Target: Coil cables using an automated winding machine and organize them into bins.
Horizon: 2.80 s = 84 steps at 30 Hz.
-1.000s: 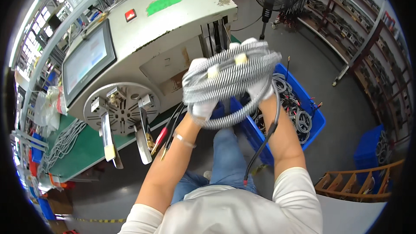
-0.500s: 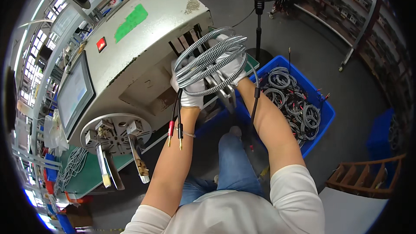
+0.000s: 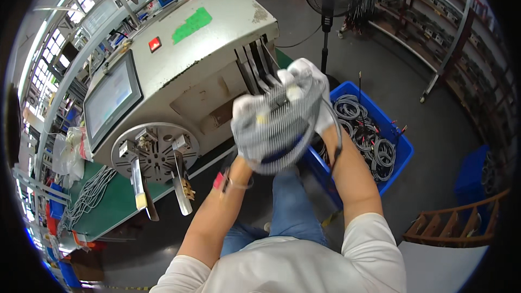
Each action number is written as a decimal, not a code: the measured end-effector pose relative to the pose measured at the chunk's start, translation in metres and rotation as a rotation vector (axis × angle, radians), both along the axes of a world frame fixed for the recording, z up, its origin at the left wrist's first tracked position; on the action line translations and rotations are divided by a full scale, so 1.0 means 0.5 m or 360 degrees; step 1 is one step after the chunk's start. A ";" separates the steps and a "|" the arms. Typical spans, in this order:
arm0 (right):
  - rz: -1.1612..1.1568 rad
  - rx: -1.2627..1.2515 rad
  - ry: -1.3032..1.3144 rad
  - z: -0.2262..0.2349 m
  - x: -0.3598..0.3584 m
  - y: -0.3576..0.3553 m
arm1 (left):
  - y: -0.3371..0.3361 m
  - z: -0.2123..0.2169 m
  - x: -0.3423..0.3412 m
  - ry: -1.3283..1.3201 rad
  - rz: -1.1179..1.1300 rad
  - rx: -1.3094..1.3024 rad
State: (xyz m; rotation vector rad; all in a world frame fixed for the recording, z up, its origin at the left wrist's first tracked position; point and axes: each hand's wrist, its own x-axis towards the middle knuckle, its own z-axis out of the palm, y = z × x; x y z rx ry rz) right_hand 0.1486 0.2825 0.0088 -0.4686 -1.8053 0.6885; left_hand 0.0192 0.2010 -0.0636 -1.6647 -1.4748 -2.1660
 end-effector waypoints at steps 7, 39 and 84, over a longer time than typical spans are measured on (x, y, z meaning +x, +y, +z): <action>0.0098 0.0377 -0.0621 -0.006 0.089 -0.141 | -0.186 -0.067 -0.001 -0.0931 -0.1150 -0.1107; 0.0686 -0.1384 -0.0722 -0.085 0.005 -0.211 | -0.358 -0.027 -0.061 -0.1245 -0.0814 -0.1277; 0.0596 -0.0465 -0.0944 -0.147 -0.069 -0.233 | -0.376 0.001 -0.070 -0.1384 -0.0716 -0.1481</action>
